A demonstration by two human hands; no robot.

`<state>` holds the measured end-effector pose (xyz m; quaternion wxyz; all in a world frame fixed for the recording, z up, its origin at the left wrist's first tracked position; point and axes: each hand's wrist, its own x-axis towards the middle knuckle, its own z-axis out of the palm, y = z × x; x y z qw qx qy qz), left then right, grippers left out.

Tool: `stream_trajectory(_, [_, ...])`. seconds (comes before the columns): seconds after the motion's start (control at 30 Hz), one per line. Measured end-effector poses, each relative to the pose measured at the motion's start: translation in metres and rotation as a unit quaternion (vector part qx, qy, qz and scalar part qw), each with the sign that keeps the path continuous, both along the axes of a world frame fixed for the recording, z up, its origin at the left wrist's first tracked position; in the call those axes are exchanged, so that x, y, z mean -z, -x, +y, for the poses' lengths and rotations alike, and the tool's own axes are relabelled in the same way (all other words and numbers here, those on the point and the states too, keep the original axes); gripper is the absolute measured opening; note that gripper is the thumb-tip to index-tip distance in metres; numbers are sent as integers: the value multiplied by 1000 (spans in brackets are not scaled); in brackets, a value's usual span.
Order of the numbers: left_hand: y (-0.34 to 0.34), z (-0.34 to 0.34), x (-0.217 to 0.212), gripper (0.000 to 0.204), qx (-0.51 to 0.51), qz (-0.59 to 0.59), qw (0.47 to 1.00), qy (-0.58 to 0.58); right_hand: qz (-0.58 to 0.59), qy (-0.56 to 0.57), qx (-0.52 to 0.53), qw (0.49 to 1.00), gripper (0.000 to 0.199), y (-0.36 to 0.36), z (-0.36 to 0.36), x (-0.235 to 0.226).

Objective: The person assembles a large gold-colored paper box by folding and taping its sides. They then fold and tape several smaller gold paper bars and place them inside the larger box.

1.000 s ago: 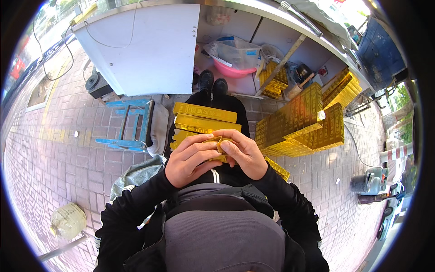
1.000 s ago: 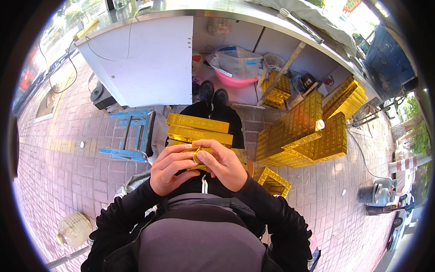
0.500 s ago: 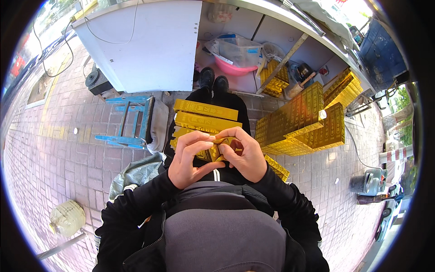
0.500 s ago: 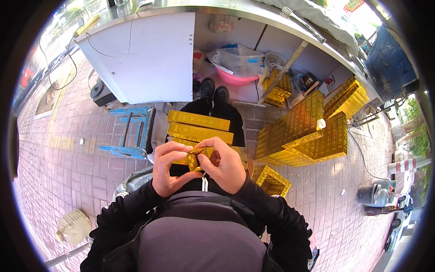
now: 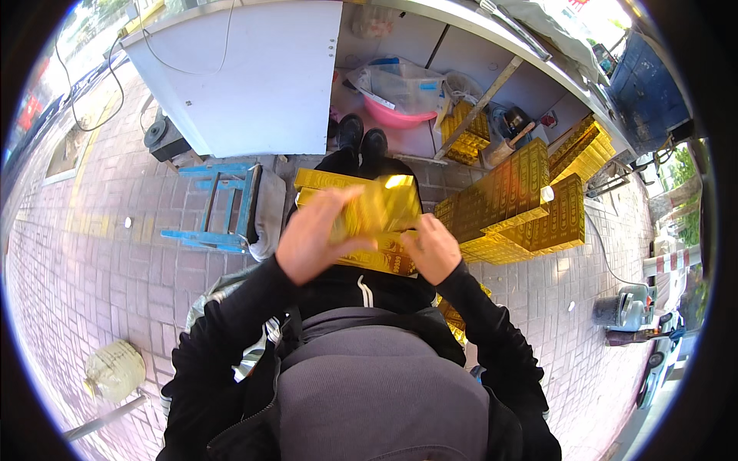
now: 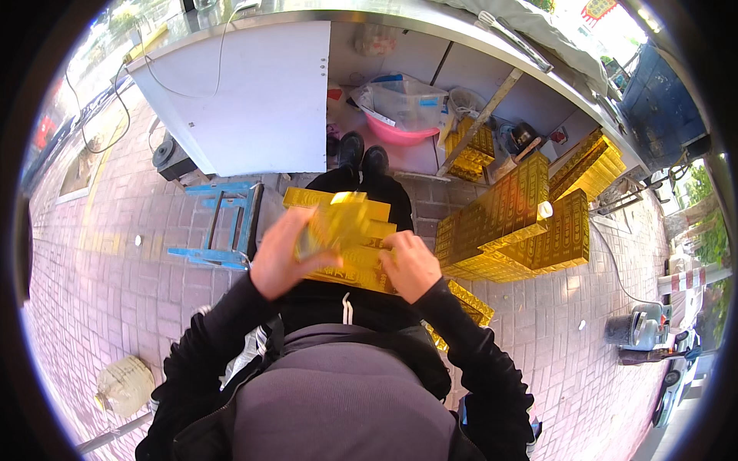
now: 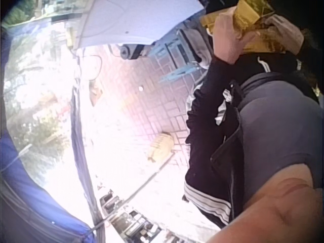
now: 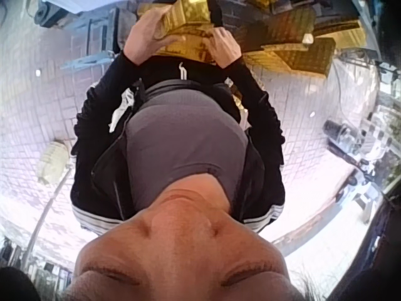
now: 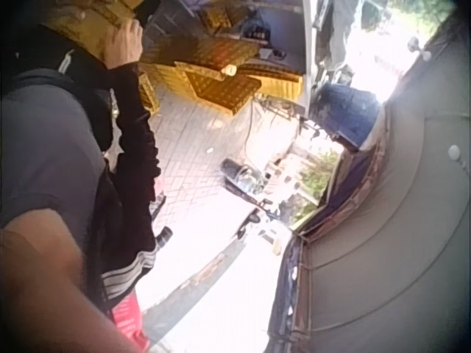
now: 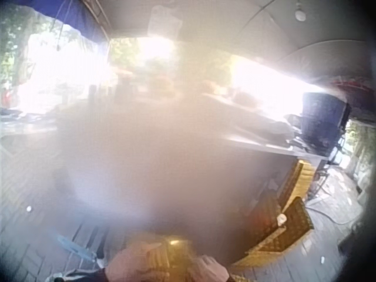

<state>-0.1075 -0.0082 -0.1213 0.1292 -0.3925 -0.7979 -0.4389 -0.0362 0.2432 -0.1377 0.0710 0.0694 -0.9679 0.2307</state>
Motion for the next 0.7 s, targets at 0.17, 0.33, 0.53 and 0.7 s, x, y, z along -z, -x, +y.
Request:
stream_trajectory(0.17, [82,36,24,70,29,22,975,221,-39,-126,-132,982,52,-6,-7,61])
stream_trajectory(0.33, [104,51,68,98,18,-79,928,363,-66,-175,-141,972,70,-8,-7,83])
stream_trajectory(0.53, [114,53,67,101,58,-83,904,415,-48,-208,-117,970,89,-4,-10,92])
stream_trajectory(0.7, [117,54,62,98,77,-85,902,417,-77,-187,-134,970,100,12,-10,93])
